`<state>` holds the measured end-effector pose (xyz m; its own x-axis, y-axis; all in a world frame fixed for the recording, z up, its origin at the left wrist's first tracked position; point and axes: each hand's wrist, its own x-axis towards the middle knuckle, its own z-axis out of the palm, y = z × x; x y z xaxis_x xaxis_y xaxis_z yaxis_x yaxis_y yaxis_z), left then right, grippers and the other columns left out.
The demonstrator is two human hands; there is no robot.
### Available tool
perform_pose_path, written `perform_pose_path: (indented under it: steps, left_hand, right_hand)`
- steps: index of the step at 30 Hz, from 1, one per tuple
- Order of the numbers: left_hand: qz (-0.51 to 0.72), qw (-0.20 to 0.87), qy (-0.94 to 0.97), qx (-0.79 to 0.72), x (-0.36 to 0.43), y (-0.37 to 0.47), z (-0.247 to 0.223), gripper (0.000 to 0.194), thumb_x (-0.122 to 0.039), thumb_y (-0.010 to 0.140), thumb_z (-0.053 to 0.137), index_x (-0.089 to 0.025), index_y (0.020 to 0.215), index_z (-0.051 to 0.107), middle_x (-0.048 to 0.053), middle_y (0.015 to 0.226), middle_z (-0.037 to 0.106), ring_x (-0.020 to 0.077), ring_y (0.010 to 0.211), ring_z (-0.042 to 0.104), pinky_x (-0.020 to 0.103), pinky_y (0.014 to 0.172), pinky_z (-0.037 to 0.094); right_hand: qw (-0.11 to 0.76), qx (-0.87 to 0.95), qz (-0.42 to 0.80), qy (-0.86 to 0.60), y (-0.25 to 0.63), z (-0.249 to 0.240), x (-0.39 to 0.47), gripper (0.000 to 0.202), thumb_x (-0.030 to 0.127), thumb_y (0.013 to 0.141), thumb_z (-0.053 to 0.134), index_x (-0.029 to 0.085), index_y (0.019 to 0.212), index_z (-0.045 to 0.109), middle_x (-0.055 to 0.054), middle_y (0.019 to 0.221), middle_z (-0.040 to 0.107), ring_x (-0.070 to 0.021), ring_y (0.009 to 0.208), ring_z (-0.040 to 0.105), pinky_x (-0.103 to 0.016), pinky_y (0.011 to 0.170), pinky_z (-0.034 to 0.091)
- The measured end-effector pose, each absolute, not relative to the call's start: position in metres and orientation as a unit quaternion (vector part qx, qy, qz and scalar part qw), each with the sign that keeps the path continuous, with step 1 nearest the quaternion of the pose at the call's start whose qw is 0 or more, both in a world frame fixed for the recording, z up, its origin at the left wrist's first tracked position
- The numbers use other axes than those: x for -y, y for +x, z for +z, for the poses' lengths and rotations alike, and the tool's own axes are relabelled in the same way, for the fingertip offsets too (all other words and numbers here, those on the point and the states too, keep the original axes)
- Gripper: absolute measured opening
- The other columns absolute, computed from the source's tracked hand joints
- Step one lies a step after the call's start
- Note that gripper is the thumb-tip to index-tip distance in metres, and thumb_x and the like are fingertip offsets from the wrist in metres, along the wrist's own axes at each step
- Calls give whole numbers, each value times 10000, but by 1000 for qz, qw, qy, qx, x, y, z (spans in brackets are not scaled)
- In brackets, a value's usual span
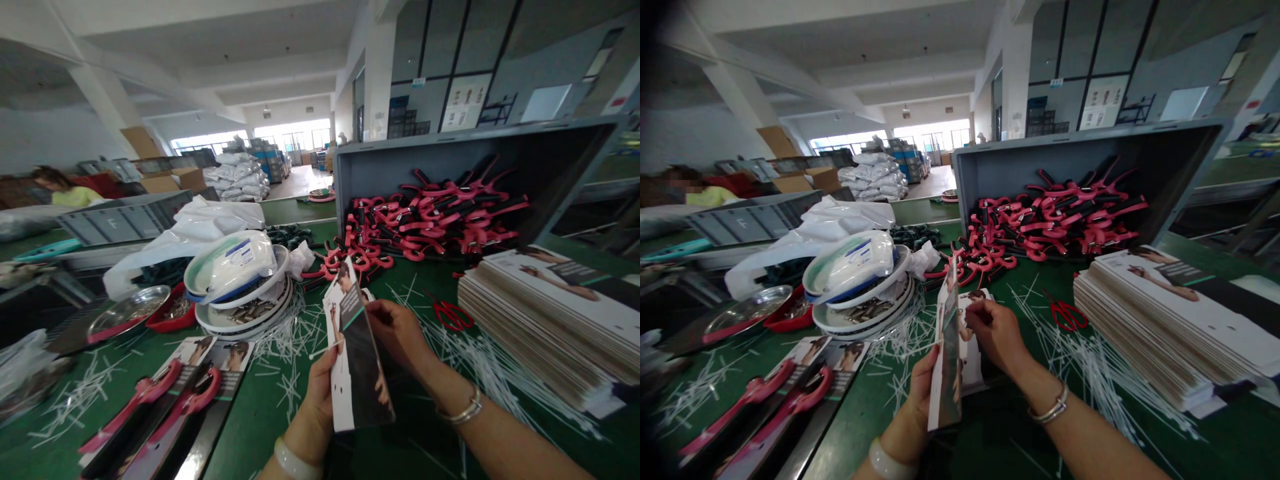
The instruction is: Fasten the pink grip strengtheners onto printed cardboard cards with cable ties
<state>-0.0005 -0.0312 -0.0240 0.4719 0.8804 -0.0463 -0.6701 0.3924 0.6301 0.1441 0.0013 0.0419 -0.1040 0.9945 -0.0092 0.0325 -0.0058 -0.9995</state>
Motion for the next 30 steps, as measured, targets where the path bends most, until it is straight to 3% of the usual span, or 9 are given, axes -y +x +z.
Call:
perform_pose_path:
  steps: [4,8,12,17,22,30]
  left_hand:
    - [481,856,164,-98,31,-4,-23,241,-378,671,727,-152,750,703,21,652,693,84,482,555,173,466,429]
    - [516,847,110,-63,29,-7,-24,95,-243,667,740,-194,742,708,-8,648,693,54,450,512,134,403,358]
    - [524,842,97,-84,30,-10,-30,91,-286,686,725,-208,727,704,-26,542,620,27,378,400,111,336,256]
    - [558,815,54,-148,34,-14,-29,68,-301,735,673,-243,764,693,-23,635,645,10,366,342,96,311,188]
    - [554,812,50,-175,29,-15,-36,109,-332,747,663,-226,724,661,-44,542,586,-6,301,199,111,271,101]
    - [552,801,71,-222,26,-17,-46,167,-351,747,671,-194,736,615,-71,475,480,-19,283,111,118,238,103]
  right_hand:
    - [500,638,358,-463,134,55,1,165,337,726,603,188,776,654,-24,725,650,-167,674,581,-280,642,451]
    - [530,634,348,-443,120,59,4,170,329,761,588,180,805,657,-13,682,622,-145,643,549,-257,608,439]
    - [507,647,375,-428,111,61,6,245,347,834,509,174,689,604,1,618,569,-127,617,506,-236,580,407]
    - [390,766,337,-385,114,72,6,234,246,867,447,171,661,528,16,619,534,-107,617,474,-214,567,352]
    - [242,850,312,-347,120,82,-1,210,213,852,452,167,656,511,22,611,525,-98,597,458,-206,538,296]
    - [157,897,262,-320,119,89,-6,221,273,860,456,163,695,552,-23,690,606,-121,674,509,-220,596,323]
